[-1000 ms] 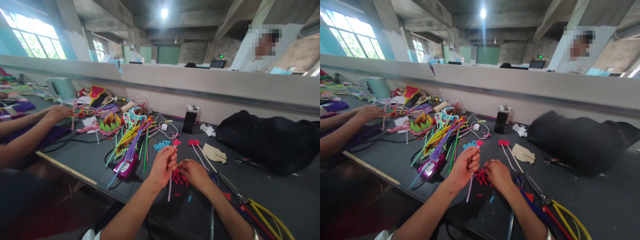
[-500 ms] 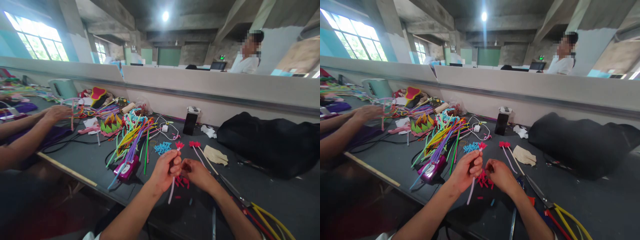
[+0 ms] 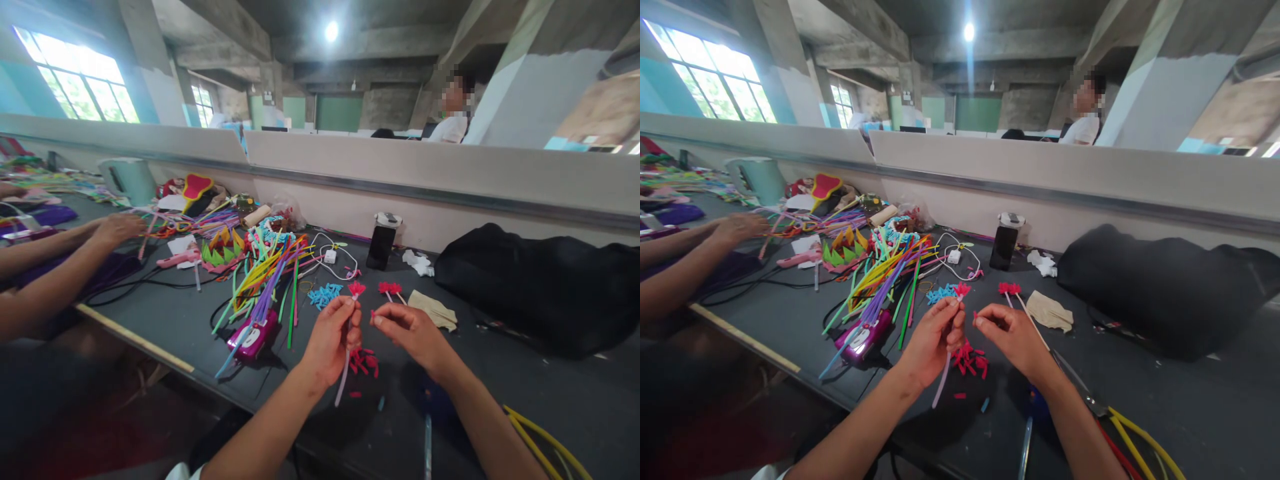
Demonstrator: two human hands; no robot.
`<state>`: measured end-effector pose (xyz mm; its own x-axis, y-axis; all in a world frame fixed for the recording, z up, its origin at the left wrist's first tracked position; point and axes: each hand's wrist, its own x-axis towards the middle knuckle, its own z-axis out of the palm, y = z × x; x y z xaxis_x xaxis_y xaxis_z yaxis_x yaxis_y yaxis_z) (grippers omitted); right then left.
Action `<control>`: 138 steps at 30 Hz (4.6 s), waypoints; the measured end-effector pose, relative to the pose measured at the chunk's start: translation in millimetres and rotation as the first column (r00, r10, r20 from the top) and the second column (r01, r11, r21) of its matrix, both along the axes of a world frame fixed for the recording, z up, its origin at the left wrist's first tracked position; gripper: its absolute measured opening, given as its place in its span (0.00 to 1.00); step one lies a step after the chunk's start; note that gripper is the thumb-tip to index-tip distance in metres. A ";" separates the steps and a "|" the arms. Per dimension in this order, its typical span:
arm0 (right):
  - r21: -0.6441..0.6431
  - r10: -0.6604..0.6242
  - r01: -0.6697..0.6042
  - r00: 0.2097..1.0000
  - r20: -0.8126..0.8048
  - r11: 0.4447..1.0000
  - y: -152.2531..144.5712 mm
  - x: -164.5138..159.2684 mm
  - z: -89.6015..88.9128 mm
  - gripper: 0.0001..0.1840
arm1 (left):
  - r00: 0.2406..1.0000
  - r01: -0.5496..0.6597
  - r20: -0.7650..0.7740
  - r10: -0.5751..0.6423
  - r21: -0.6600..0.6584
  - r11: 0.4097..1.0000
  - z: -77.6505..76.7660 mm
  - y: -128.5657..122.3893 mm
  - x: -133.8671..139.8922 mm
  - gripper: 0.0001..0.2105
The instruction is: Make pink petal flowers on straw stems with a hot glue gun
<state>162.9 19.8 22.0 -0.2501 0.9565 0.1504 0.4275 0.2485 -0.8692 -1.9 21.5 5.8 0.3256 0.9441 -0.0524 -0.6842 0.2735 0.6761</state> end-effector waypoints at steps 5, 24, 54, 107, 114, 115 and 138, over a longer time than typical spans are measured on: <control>-0.096 0.010 -0.023 0.991 -0.137 0.995 -3.9 -9.9 2.3 0.13 | 0.999 -0.039 0.026 0.038 0.034 0.999 -4.3 0.3 3.9 0.08; -0.115 -0.152 0.128 0.958 -0.242 0.985 -3.1 -10.2 -4.1 0.21 | 0.999 -0.031 0.014 0.031 -0.009 0.999 -2.3 3.2 -0.2 0.05; -0.487 -0.218 -0.162 0.743 -0.633 0.858 2.0 -0.8 -8.8 0.13 | 0.995 -0.072 -0.062 0.079 0.109 0.991 -0.9 -3.5 8.3 0.12; 0.603 -0.371 0.253 0.925 0.078 0.757 -9.7 -6.1 11.0 0.05 | 0.991 0.045 -0.131 -0.039 0.041 0.998 -1.2 -8.4 9.1 0.10; 0.624 -0.388 0.248 0.917 0.096 0.741 -9.9 -6.8 10.1 0.05 | 0.990 0.044 -0.133 -0.039 0.030 0.999 -0.3 -9.0 8.7 0.09; 0.625 -0.393 0.250 0.914 0.099 0.739 -9.8 -6.8 9.5 0.05 | 0.990 0.044 -0.133 -0.039 0.029 0.999 0.0 -9.2 8.7 0.09; 0.662 -0.409 0.231 0.904 0.126 0.713 -9.9 -7.3 5.9 0.04 | 0.987 0.035 -0.157 -0.025 0.061 0.998 -0.9 -10.0 8.2 0.08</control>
